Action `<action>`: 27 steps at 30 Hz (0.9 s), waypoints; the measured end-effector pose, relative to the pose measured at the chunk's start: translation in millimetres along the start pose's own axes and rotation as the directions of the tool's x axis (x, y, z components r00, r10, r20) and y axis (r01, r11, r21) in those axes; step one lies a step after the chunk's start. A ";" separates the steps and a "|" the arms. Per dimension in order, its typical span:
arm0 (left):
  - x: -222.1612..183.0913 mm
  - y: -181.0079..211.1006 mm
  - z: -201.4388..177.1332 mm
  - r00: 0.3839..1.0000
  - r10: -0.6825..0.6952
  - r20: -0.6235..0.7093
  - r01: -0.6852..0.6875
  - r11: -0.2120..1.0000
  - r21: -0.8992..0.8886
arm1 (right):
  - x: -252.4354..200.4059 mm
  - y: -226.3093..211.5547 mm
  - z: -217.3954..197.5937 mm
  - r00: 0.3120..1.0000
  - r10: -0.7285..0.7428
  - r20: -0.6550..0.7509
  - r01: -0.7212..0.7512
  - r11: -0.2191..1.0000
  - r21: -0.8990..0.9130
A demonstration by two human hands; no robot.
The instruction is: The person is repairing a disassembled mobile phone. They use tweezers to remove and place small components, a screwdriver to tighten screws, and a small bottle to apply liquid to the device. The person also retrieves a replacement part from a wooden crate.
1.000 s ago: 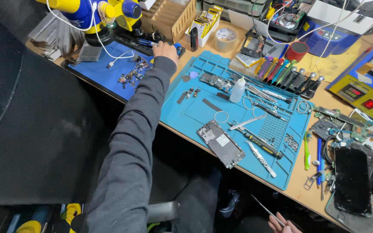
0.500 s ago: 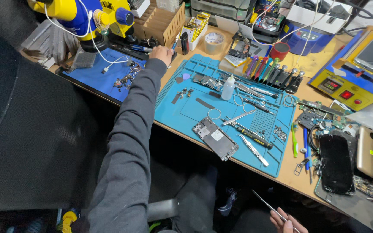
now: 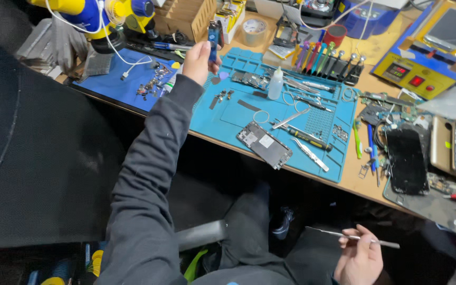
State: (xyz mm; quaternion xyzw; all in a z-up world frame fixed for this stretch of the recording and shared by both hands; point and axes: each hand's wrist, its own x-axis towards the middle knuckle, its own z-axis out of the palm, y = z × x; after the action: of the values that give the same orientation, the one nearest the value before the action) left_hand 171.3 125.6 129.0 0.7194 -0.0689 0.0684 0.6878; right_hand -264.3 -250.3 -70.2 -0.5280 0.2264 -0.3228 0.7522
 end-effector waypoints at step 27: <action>-379.9 31.6 275.4 0.345 0.105 0.933 0.058 0.989 -0.133 | -37.9 -111.2 -29.8 0.939 -0.293 -0.178 0.291 0.956 -0.040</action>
State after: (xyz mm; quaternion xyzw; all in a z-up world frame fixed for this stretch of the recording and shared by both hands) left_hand -206.5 -149.1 74.3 0.5770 -0.4650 -0.3507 0.5726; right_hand -338.1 -268.2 24.2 -0.5289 0.2153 -0.4761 0.6688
